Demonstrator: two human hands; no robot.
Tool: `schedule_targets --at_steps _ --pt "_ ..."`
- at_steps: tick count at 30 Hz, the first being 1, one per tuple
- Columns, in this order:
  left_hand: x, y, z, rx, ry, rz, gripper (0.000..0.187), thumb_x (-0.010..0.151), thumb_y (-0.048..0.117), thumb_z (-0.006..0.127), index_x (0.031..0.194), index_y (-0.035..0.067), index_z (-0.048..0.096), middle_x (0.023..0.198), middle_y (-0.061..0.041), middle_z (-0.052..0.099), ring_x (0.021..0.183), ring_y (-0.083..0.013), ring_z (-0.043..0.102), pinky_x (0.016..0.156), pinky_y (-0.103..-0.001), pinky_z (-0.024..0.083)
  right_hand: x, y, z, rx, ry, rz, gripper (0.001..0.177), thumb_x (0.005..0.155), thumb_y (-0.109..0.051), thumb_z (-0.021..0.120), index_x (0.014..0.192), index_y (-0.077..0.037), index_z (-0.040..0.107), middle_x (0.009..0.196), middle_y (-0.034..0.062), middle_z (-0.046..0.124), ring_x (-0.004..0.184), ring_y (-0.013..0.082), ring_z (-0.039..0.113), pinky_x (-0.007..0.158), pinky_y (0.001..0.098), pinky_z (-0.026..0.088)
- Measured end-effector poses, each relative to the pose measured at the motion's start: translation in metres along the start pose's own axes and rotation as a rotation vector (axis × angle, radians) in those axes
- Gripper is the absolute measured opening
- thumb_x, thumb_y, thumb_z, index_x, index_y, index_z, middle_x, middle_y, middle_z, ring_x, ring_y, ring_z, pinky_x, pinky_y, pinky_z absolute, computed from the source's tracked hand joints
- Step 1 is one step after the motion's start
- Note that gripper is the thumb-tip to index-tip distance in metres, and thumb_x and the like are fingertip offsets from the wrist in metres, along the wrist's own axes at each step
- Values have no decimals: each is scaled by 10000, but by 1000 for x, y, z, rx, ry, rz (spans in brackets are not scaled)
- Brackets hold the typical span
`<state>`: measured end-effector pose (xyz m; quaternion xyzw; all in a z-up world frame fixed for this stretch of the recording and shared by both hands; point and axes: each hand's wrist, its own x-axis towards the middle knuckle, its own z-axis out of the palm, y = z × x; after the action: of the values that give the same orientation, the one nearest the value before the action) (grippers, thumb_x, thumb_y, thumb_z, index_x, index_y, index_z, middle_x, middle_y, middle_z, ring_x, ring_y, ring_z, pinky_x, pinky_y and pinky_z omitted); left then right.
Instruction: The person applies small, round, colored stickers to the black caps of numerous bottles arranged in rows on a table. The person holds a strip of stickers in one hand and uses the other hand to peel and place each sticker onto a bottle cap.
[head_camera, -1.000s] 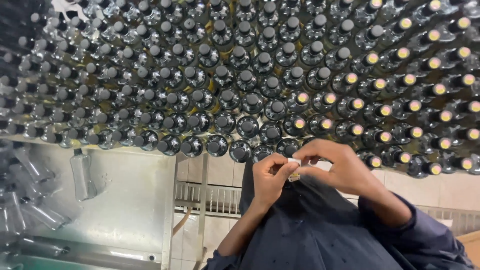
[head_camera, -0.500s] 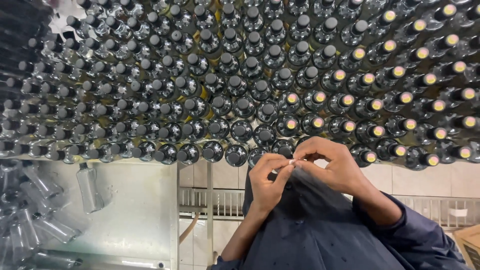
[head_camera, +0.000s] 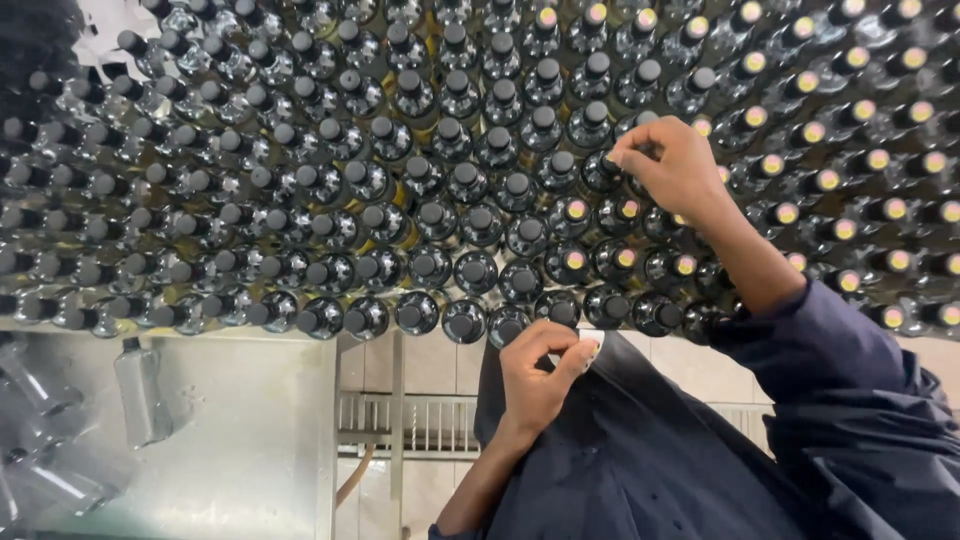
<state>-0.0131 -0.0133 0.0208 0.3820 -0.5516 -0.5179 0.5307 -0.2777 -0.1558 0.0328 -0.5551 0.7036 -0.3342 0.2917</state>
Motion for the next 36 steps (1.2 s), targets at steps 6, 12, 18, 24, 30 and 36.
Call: schedule_targets --at_steps 6,12,18,24,30,36 --pt "-1 -9 -4 -30 19 -19 272 963 162 894 748 67 758 724 -76 732 617 -167 685 581 -276 550 23 8 -4 -157 -116 155 107 1022 -218 800 1088 -142 835 1135 80 787 1044 291 759 871 449 564" --pt "6 -8 -4 -10 -18 -43 289 959 191 903 740 80 751 722 -66 729 614 -178 682 584 -279 555 17 -5 -11 -95 -154 208 139 1039 -196 777 1120 -90 819 1111 102 792 1040 273 756 872 439 569" --pt "10 -10 -1 21 -40 -43 295 981 181 873 742 72 738 726 -69 734 648 -167 690 598 -278 567 17 7 -9 -77 -181 187 146 1061 -177 751 1143 -75 817 1156 138 784 1118 331 748 928 480 569" --pt "14 -6 1 8 -55 -42 294 975 167 880 738 67 738 718 -70 727 642 -172 685 591 -275 574 26 30 2 -117 -106 47 144 1045 -178 806 1168 -105 812 1124 102 770 1143 322 747 959 474 570" --pt "13 -8 2 -17 -56 -52 293 960 154 901 733 68 738 717 -72 724 635 -190 697 588 -270 577 23 31 4 -171 -89 -44 362 1039 -216 809 1371 -124 697 1105 78 759 1113 313 758 965 491 576" --pt "11 -6 6 -3 -65 -60 313 958 178 909 720 83 729 715 -57 716 637 -180 689 599 -274 570 34 61 20 -251 -19 -66 284 1075 -355 815 1240 -127 779 1025 53 783 1048 326 772 917 491 590"
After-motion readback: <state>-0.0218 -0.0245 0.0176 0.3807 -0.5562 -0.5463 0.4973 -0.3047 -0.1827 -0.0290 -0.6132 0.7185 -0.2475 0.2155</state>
